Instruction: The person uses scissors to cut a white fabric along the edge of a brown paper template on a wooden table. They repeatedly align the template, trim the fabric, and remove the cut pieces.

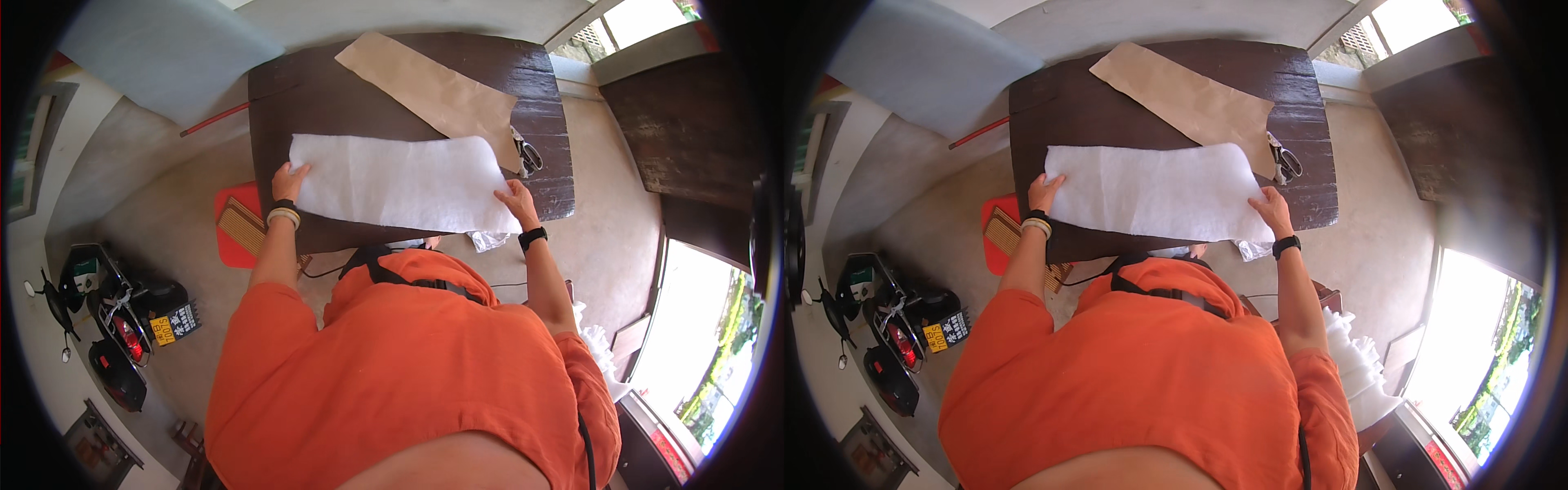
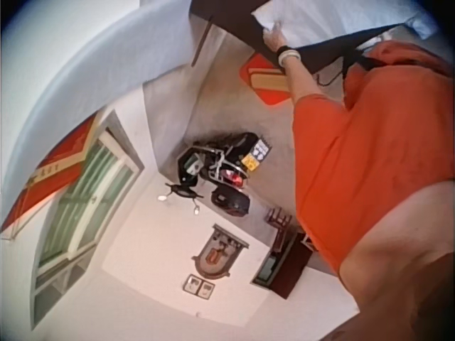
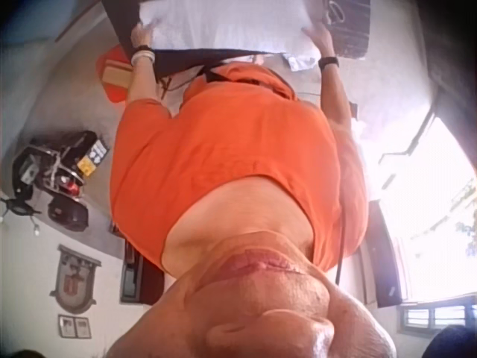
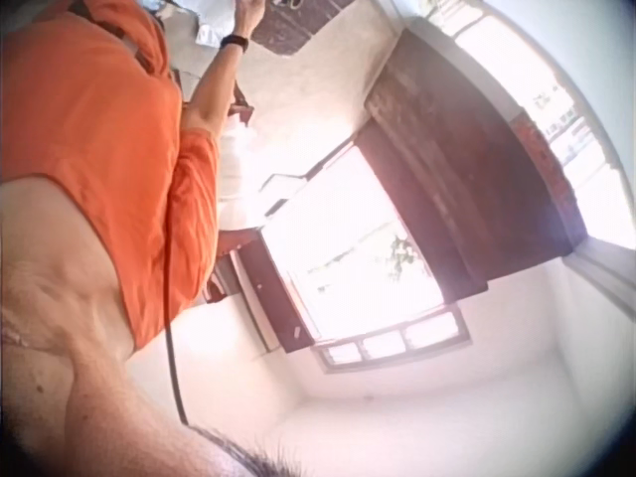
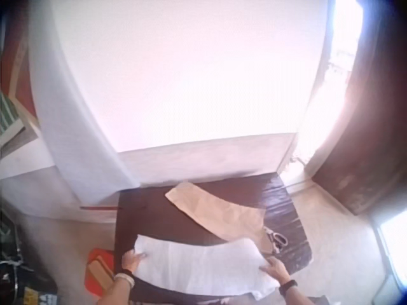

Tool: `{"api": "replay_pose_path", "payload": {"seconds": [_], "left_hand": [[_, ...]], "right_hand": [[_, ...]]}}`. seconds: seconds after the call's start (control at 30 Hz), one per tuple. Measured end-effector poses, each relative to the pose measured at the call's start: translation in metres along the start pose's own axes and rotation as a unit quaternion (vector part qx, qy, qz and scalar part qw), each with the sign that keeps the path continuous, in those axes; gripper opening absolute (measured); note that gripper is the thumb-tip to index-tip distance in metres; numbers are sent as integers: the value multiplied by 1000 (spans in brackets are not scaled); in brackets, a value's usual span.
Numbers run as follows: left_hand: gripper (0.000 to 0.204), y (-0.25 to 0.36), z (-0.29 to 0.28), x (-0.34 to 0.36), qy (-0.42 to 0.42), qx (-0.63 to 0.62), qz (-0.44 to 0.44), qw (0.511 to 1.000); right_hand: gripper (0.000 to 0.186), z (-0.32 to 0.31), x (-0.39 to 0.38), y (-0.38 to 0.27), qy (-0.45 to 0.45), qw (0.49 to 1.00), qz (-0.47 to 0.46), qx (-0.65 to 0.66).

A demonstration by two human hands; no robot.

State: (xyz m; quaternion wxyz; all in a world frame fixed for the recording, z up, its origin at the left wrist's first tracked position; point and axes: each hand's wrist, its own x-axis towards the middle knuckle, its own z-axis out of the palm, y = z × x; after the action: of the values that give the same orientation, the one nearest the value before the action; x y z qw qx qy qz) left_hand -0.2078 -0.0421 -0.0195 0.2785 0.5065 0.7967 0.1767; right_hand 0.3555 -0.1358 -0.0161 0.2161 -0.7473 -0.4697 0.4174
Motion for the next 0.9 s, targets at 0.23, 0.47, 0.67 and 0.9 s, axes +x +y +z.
{"api": "replay_pose_path", "payload": {"seconds": [0.23,0.47,0.67,0.9], "left_hand": [[78,-1,7,-17,2,-109,-14,994],[75,24,-7,-25,178,-26,57,982],[83,97,1,-63,-289,-444,-40,847],[73,217,95,-99,-419,-684,-143,580]], "right_hand": [[68,-29,51,-30,128,980,134,77],[34,-20,101,-66,145,982,-9,118],[30,-39,42,-190,53,926,-144,344],[22,-50,-64,-208,-155,833,-186,498]]}}
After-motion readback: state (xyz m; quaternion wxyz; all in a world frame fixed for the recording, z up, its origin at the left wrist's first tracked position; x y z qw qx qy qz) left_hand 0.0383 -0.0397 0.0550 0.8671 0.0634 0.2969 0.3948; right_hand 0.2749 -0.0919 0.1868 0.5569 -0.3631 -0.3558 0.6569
